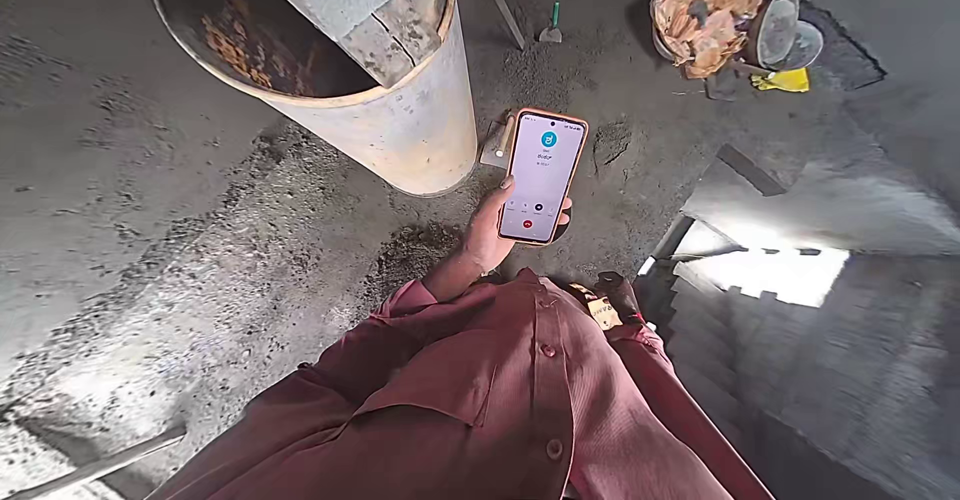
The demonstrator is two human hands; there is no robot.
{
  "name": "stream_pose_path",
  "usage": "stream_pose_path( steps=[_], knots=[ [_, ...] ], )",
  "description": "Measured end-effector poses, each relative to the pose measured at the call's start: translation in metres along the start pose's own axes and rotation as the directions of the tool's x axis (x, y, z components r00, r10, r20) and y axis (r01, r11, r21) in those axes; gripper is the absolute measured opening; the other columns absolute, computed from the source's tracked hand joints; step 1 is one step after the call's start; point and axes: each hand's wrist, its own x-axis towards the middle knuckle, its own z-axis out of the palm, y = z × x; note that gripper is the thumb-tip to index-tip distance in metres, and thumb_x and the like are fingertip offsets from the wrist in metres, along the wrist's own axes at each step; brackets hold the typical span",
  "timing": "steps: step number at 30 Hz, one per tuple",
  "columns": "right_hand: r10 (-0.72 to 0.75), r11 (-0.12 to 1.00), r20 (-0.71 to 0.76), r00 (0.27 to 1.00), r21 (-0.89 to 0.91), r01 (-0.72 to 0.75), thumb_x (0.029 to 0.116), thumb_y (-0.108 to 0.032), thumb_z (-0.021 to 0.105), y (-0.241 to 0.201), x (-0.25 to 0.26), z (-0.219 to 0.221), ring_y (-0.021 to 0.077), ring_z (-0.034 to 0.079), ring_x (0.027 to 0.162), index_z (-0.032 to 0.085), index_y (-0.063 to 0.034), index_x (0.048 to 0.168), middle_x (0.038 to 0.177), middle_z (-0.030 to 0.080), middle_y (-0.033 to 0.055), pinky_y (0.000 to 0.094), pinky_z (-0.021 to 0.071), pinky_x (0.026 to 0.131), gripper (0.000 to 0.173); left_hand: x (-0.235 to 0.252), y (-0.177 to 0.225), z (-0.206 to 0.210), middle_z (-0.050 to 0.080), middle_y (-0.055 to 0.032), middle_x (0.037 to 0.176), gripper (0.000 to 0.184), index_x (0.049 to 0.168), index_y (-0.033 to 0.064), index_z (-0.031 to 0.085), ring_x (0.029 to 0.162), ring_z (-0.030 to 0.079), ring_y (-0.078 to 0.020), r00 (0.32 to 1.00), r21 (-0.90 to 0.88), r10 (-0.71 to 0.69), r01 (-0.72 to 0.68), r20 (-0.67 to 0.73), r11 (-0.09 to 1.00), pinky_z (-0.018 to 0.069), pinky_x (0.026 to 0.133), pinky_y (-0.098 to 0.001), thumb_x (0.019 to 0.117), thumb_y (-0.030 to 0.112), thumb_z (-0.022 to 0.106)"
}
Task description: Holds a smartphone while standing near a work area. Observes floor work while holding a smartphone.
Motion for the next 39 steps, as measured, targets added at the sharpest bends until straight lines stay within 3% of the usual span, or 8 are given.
stream_pose_path(
  steps=[6, 12, 16, 21, 27, 33, 39],
  knots=[
    [0.066, 0.998, 0.011, 0.998, 0.002, -0.066, 0.1003, -0.034, 0.061, 0.015, 0.005, -0.016, 0.0208, 0.076, 0.078, 0.070, -0.0149, 0.121, 0.097, 0.078, 0.0065, 0.0438, 0.0651, 0.069, 0.029, 0.017, 0.004, -0.012, 0.060, -0.0256, 0.135, 0.058, 0.146, 0.0122, 0.047, 0.118, 0.064, -0.0412, 0.999, 0.010, -0.003, 0.004, -0.052, 1.000, 0.0547, 0.099, -0.0562, 0.1069, 0.052, 0.032],
    [0.110, 0.994, 0.028, 0.994, 0.010, -0.110, 0.1006, -0.032, 0.060, 0.004, 0.043, -0.045, 0.0204, 0.076, 0.077, 0.069, -0.0147, 0.120, 0.096, 0.078, 0.0053, 0.0422, 0.0653, 0.069, 0.028, 0.039, -0.002, -0.019, 0.059, -0.0276, 0.135, 0.058, 0.146, 0.0098, 0.046, 0.119, 0.063, -0.0440, 0.993, 0.011, 0.083, -0.082, -0.082, 0.997, 0.0537, 0.100, -0.0595, 0.1074, 0.051, 0.033],
    [0.119, 0.993, 0.097, 0.988, -0.018, -0.118, 0.1040, -0.032, 0.057, -0.031, 0.098, -0.081, 0.0229, 0.076, 0.078, 0.066, -0.0141, 0.126, 0.098, 0.078, 0.0072, 0.0419, 0.0638, 0.065, 0.029, 0.065, -0.010, -0.010, 0.059, -0.0267, 0.136, 0.058, 0.147, 0.0109, 0.045, 0.120, 0.063, -0.0432, 0.980, 0.022, 0.122, -0.120, -0.156, 0.993, 0.0535, 0.100, -0.0583, 0.1068, 0.051, 0.036],
    [-0.020, 0.999, 0.159, 0.987, -0.038, 0.027, 0.1043, -0.027, 0.056, -0.088, 0.192, -0.139, 0.0231, 0.075, 0.077, 0.064, -0.0083, 0.128, 0.100, 0.076, 0.0109, 0.0411, 0.0625, 0.066, 0.031, 0.114, -0.039, 0.013, 0.059, -0.0272, 0.136, 0.060, 0.147, 0.0101, 0.046, 0.119, 0.063, -0.0429, 0.957, 0.036, 0.200, -0.197, -0.211, 0.980, 0.0540, 0.100, -0.0575, 0.1061, 0.053, 0.038],
    [-0.111, 0.991, 0.207, 0.972, -0.044, 0.123, 0.1042, -0.030, 0.057, -0.124, 0.280, -0.199, 0.0213, 0.076, 0.076, 0.066, -0.0120, 0.124, 0.097, 0.078, 0.0068, 0.0390, 0.0631, 0.063, 0.028, 0.162, -0.079, 0.052, 0.060, -0.0253, 0.135, 0.061, 0.148, 0.0149, 0.046, 0.120, 0.064, -0.0413, 0.925, 0.063, 0.269, -0.262, -0.269, 0.963, 0.0533, 0.101, -0.0566, 0.1045, 0.057, 0.038],
    [-0.073, 0.915, 0.357, 0.931, -0.346, 0.205, 0.1004, -0.031, 0.057, -0.128, 0.326, -0.223, 0.0169, 0.075, 0.076, 0.068, -0.0143, 0.121, 0.096, 0.077, 0.0051, 0.0384, 0.0627, 0.068, 0.029, 0.151, -0.095, 0.078, 0.065, -0.0184, 0.132, 0.055, 0.144, 0.0220, 0.050, 0.117, 0.066, -0.0365, 0.803, 0.200, 0.402, -0.349, -0.439, 0.915, 0.0558, 0.096, -0.0547, 0.1044, 0.055, 0.030],
    [-0.109, 0.895, 0.400, 0.910, -0.358, 0.265, 0.0992, -0.031, 0.058, -0.170, 0.333, -0.192, 0.0183, 0.075, 0.080, 0.069, -0.0147, 0.123, 0.098, 0.077, 0.0057, 0.0409, 0.0632, 0.073, 0.031, 0.106, -0.084, 0.060, 0.063, -0.0205, 0.132, 0.061, 0.146, 0.0193, 0.048, 0.116, 0.066, -0.0374, 0.640, 0.310, 0.515, -0.413, -0.570, 0.856, 0.0552, 0.097, -0.0560, 0.1055, 0.057, 0.023]
  ],
)
